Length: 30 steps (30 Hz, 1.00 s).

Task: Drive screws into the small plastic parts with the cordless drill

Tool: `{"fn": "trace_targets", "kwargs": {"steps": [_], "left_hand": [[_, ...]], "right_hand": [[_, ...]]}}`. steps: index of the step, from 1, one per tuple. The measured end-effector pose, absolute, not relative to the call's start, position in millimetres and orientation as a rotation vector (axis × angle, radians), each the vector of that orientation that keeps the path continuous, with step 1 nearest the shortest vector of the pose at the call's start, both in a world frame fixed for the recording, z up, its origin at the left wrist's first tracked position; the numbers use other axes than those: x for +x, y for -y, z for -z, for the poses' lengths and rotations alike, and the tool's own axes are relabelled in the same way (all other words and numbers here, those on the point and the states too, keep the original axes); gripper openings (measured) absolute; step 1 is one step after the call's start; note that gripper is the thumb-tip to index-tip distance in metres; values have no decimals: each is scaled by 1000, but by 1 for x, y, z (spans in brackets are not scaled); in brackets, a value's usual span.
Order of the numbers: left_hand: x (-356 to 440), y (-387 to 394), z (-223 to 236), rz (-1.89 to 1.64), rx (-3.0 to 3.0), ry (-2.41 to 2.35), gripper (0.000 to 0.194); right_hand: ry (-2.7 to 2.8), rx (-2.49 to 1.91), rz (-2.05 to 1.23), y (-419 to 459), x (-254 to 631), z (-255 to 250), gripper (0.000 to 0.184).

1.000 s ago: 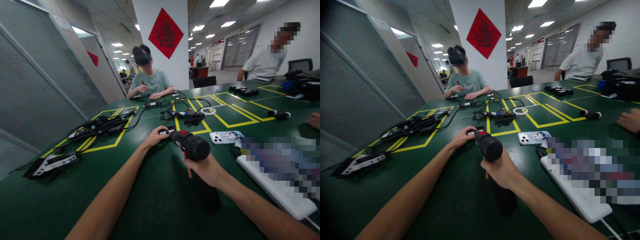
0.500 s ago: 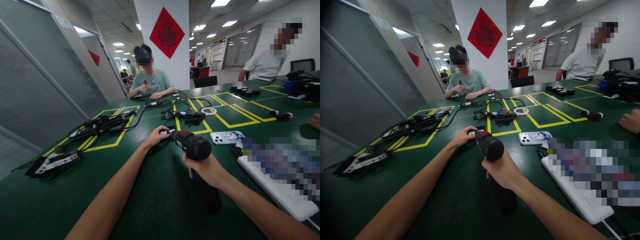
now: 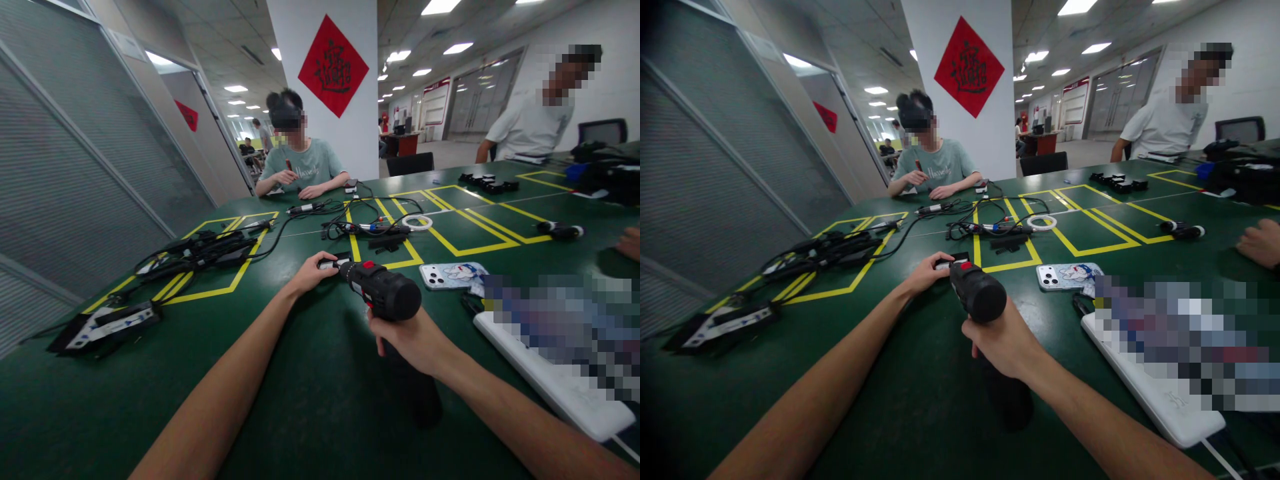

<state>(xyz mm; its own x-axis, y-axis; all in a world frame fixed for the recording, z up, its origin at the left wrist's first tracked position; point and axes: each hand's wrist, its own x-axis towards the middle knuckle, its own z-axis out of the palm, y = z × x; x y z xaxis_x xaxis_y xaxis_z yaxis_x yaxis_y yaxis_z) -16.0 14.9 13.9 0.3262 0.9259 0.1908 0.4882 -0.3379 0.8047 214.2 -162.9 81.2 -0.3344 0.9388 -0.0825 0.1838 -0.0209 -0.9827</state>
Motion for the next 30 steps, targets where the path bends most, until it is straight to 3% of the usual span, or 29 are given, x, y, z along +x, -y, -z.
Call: {"fn": "trace_targets", "kwargs": {"steps": [30], "left_hand": [[-15, -12, -16, -881, 1974, -1243, 43]], "right_hand": [[1556, -1195, -1428, 164, 214, -82, 5]]}}
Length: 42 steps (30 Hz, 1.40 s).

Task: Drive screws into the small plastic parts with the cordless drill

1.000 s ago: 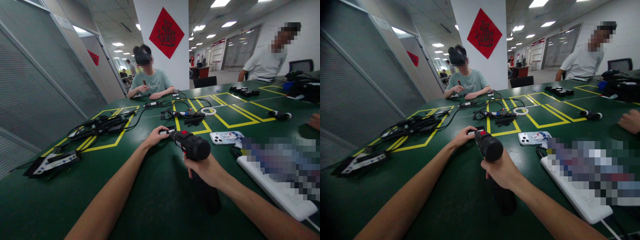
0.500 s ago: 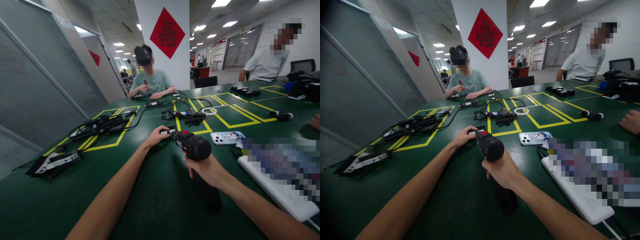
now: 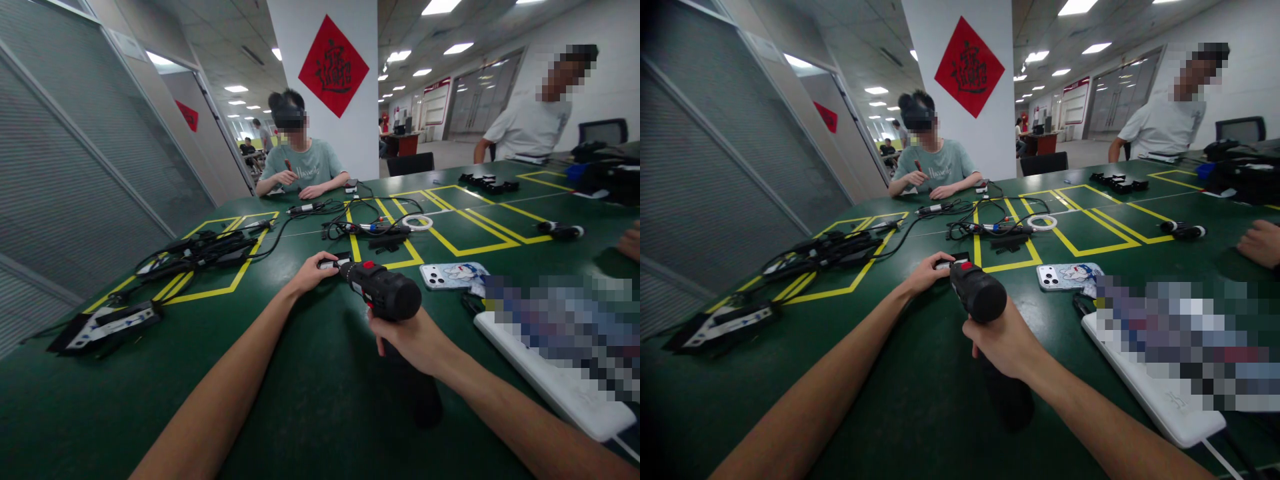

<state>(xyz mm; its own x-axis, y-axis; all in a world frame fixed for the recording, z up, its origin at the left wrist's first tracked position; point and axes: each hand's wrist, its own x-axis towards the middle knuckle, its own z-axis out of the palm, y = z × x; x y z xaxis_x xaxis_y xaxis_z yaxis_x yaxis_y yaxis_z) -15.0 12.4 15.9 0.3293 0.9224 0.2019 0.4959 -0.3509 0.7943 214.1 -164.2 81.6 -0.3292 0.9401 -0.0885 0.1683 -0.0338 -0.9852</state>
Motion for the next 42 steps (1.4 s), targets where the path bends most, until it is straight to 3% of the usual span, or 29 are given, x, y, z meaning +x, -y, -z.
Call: {"fn": "trace_targets", "kwargs": {"steps": [42], "left_hand": [[-17, -14, -15, -865, 2059, -1226, 38]], "right_hand": [[1566, -1204, -1438, 164, 216, -84, 5]]}}
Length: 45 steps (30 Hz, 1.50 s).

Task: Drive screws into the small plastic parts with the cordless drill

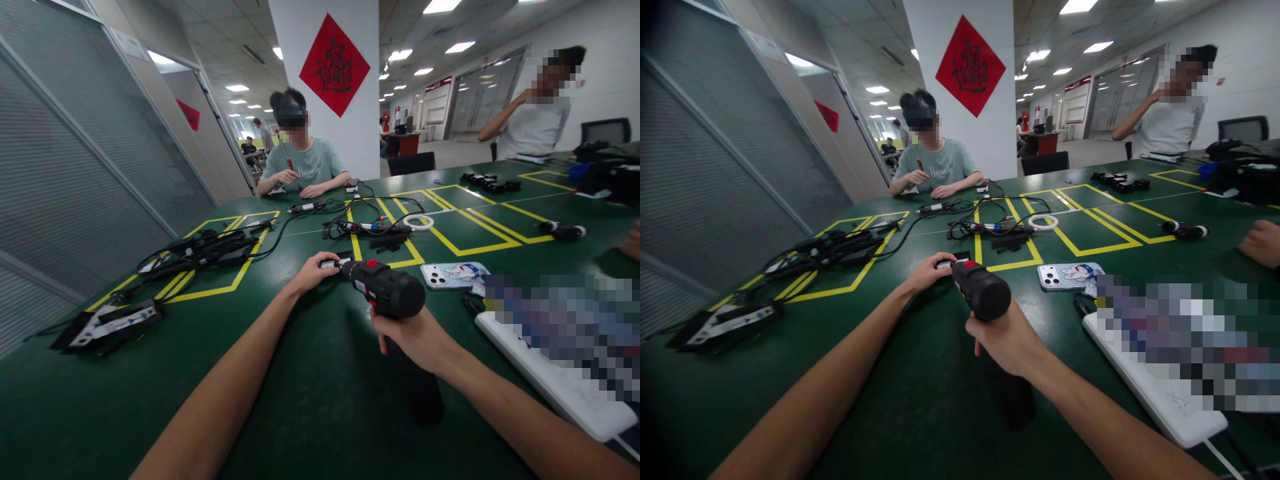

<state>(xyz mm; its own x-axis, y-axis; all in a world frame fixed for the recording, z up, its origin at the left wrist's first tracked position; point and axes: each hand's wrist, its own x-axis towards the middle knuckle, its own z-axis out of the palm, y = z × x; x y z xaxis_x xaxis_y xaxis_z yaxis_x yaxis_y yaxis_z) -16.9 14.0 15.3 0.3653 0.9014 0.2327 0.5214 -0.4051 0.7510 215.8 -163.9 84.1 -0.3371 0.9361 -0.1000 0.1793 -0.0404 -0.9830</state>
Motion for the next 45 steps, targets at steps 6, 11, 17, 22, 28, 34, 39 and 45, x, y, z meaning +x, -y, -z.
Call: {"fn": "trace_targets", "kwargs": {"steps": [6, 11, 17, 22, 28, 34, 39, 45], "left_hand": [[-16, -14, -15, -868, 2058, -1237, 39], [-17, -15, -14, -871, 2059, -1232, 39], [-16, -14, -15, -852, 2061, -1263, 40], [-16, -14, -15, -843, 2070, -1261, 39], [-18, -15, -14, -844, 2081, -1247, 39], [-19, -16, -12, -853, 2078, -1234, 39], [-19, -17, -12, -865, 2083, -1226, 38], [-18, -16, -13, -857, 2078, -1232, 38]], "right_hand": [[1569, -1221, -1437, 165, 215, -87, 4], [1569, -1230, -1441, 165, 216, -89, 3], [1561, -1202, -1440, 164, 215, -86, 3], [1538, -1184, -1441, 164, 214, -85, 3], [1562, -1184, -1440, 163, 214, -82, 3], [1554, -1186, -1435, 165, 214, -84, 4], [1559, -1200, -1433, 164, 213, -85, 3], [1530, -1196, -1453, 164, 214, -84, 3]]}}
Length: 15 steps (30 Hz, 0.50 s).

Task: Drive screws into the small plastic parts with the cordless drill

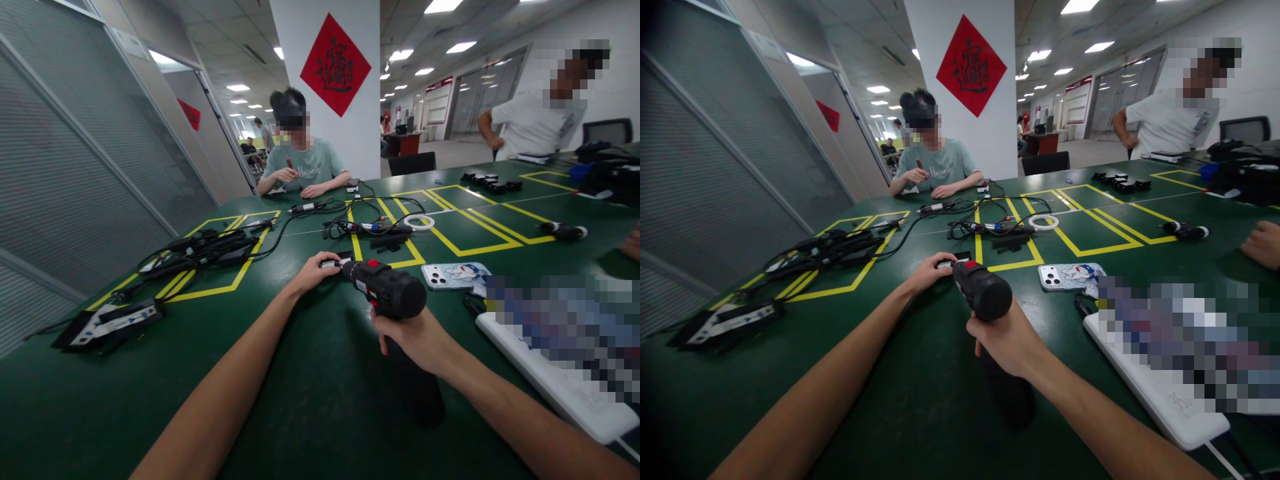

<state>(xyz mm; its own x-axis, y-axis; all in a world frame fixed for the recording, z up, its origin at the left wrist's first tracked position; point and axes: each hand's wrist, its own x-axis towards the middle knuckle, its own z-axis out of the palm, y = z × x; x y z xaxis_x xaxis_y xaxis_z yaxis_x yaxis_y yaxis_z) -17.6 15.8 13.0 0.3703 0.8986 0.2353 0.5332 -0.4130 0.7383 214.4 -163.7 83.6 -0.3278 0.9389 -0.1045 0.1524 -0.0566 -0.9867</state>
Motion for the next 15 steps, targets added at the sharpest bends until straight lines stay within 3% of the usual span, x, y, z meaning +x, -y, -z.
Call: {"fn": "trace_targets", "kwargs": {"steps": [15], "left_hand": [[-17, -16, -12, -893, 2072, -1223, 38]], "right_hand": [[1544, -1245, -1463, 165, 215, -89, 3]]}}
